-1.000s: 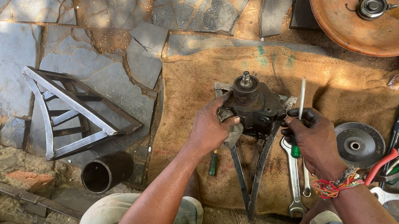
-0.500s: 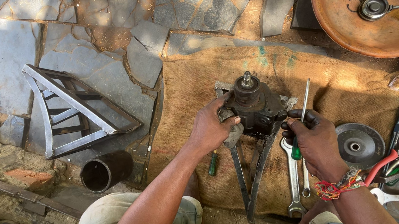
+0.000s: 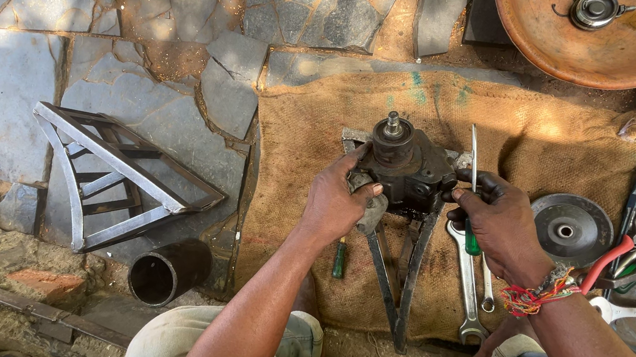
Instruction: The person wipes a metal mechanical housing with a cloth, inserts a cylindrical internal component, and uses a wrench and a screwdriver to tighten fasteners on the assembly.
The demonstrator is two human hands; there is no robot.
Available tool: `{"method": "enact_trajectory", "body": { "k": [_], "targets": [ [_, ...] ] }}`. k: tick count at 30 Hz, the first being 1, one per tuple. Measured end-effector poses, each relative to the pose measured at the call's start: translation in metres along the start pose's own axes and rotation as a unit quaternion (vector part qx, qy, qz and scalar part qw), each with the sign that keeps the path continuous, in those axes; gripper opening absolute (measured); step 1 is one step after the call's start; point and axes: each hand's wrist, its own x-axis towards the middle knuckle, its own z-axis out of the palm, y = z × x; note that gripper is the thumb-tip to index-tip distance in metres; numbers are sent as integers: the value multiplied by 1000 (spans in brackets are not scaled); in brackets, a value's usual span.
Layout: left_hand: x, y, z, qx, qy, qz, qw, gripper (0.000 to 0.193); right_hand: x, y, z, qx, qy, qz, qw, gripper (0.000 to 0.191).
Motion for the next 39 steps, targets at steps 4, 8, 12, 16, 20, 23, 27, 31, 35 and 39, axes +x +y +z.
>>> {"method": "enact_trajectory", "body": {
  "k": [4, 8, 12, 16, 20, 23, 27, 31, 35, 39],
  "targets": [
    [0, -5, 4, 8, -1, 11, 1000, 72, 2, 2, 0, -2, 1, -12, 1000, 29],
    [2, -14, 3, -61, -8, 25, 998, 68, 5, 5, 2, 34, 2, -8, 999, 27],
    [11, -23, -4, -176, 26, -43, 983, 64, 7, 6, 4, 13, 16, -5, 1000, 30],
    [21, -29, -8, -167, 66, -48, 982, 39, 9, 5, 5, 1, 22, -16, 1000, 32],
    [26, -33, -6, -146, 52, -88, 984, 27, 15, 3, 8, 48, 20, -21, 998, 36],
    [28, -35, -3, -130, 14, -147, 981, 30, 23, 0, 12, 19, 35, 19, 999, 41],
    [30, -38, 1, -166, 11, -155, 974, 32, 35, -3, 20, -42, 28, 13, 999, 47],
    [37, -44, 2, -136, -7, -144, 980, 30, 41, -5, 24, -8, 29, -5, 1000, 46],
    [41, -46, 2, -97, -15, -121, 988, 33, 41, -7, 23, 66, 2, 49, 997, 46],
    [37, -40, -1, -80, -13, -90, 993, 30, 35, -5, 17, 76, -29, 54, 995, 44]
  ]
}}
